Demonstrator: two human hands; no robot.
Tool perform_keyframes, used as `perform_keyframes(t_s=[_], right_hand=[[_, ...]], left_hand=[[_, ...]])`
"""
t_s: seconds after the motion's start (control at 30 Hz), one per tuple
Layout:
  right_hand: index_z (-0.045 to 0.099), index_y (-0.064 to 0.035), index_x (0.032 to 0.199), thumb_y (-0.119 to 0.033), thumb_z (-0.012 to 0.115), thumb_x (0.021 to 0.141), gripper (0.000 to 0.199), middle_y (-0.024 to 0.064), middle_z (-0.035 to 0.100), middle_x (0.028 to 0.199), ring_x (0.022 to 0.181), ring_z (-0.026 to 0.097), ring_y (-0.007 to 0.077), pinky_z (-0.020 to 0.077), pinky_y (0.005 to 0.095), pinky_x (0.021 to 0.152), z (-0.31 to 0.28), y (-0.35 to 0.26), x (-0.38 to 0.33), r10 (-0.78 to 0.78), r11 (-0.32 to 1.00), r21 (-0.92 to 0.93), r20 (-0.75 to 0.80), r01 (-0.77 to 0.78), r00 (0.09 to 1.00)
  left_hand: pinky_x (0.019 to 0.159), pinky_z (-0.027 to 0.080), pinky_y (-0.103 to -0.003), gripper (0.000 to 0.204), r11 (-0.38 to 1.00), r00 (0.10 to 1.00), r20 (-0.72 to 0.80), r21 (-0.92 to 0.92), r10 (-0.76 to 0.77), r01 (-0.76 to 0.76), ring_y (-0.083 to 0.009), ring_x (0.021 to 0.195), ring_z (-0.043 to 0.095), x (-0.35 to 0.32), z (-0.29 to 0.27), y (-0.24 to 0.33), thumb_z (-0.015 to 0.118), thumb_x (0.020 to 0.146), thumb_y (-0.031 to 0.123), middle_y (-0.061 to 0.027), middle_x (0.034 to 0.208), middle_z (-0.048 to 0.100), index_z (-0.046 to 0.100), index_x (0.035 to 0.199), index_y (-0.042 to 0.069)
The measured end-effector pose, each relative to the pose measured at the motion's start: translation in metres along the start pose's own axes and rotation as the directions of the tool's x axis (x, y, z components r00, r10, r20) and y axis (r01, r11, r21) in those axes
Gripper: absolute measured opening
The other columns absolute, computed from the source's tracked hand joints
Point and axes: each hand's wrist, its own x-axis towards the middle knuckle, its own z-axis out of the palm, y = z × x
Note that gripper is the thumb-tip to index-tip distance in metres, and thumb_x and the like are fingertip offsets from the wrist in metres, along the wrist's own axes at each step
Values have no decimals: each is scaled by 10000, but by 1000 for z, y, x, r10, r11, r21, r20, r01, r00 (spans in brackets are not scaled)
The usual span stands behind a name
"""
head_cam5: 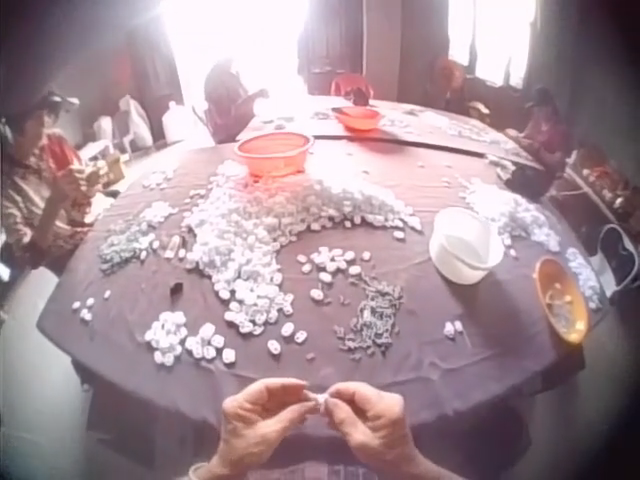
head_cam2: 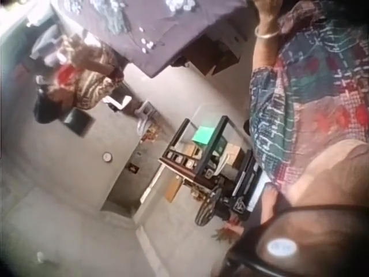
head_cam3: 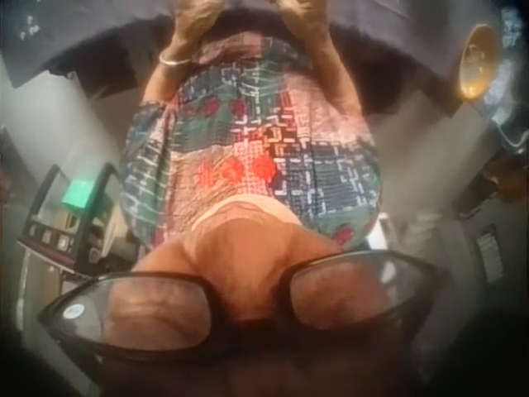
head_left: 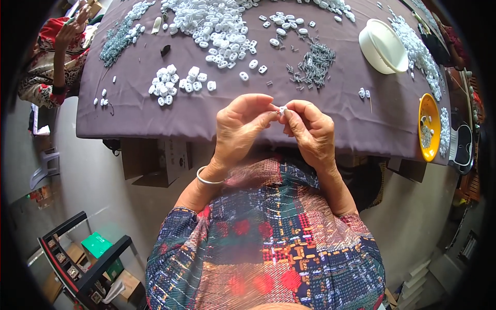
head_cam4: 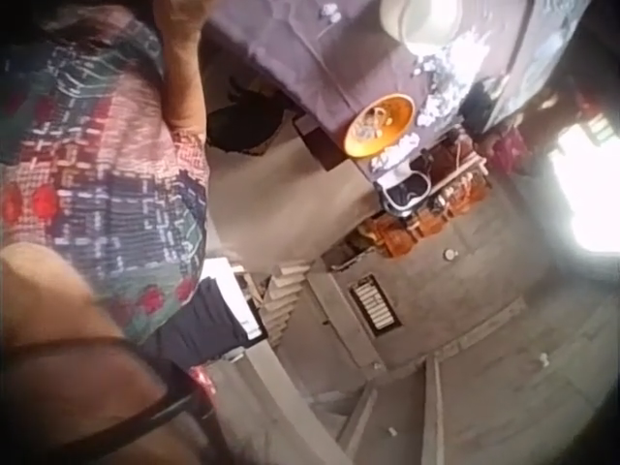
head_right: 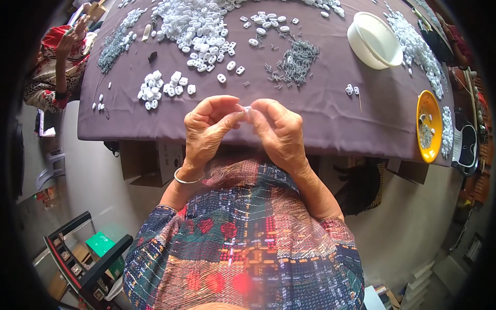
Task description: The person assembles plastic cord locks by picking up plastic components and small springs from the table and fitting the parts together by hand.
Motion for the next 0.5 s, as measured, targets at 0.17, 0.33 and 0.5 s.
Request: perform_keyframes(t_s=[0.17,0.33,0.5], right_hand=[[582,14,959,-88,565,882,129,13,600,732,610,528,42,439,173,540,0,-5,0,85,996,20,5,-85,996],[590,8,938,-92,568,881,118,8,595,705,598,527,40,434,172,528,0,0,0,58,997,-45,14,-57,998],[587,10,909,-91,570,879,106,2,582,676,554,506,35,412,168,489,3,1,-3,49,992,-121,19,-47,999]], left_hand=[[697,508,-206,249,994,999,-17,104,45,-43,-115,815,628,-3,4,1,625,796,-39,-78,894,655,570,1039,-20],[720,509,-208,259,981,997,-37,184,73,-65,-113,823,626,-5,4,-1,626,785,-63,-76,887,653,571,1035,-22],[734,509,-215,242,908,980,-5,379,198,-181,-120,819,625,-7,2,-9,633,781,-65,-71,875,647,578,1014,-29]])
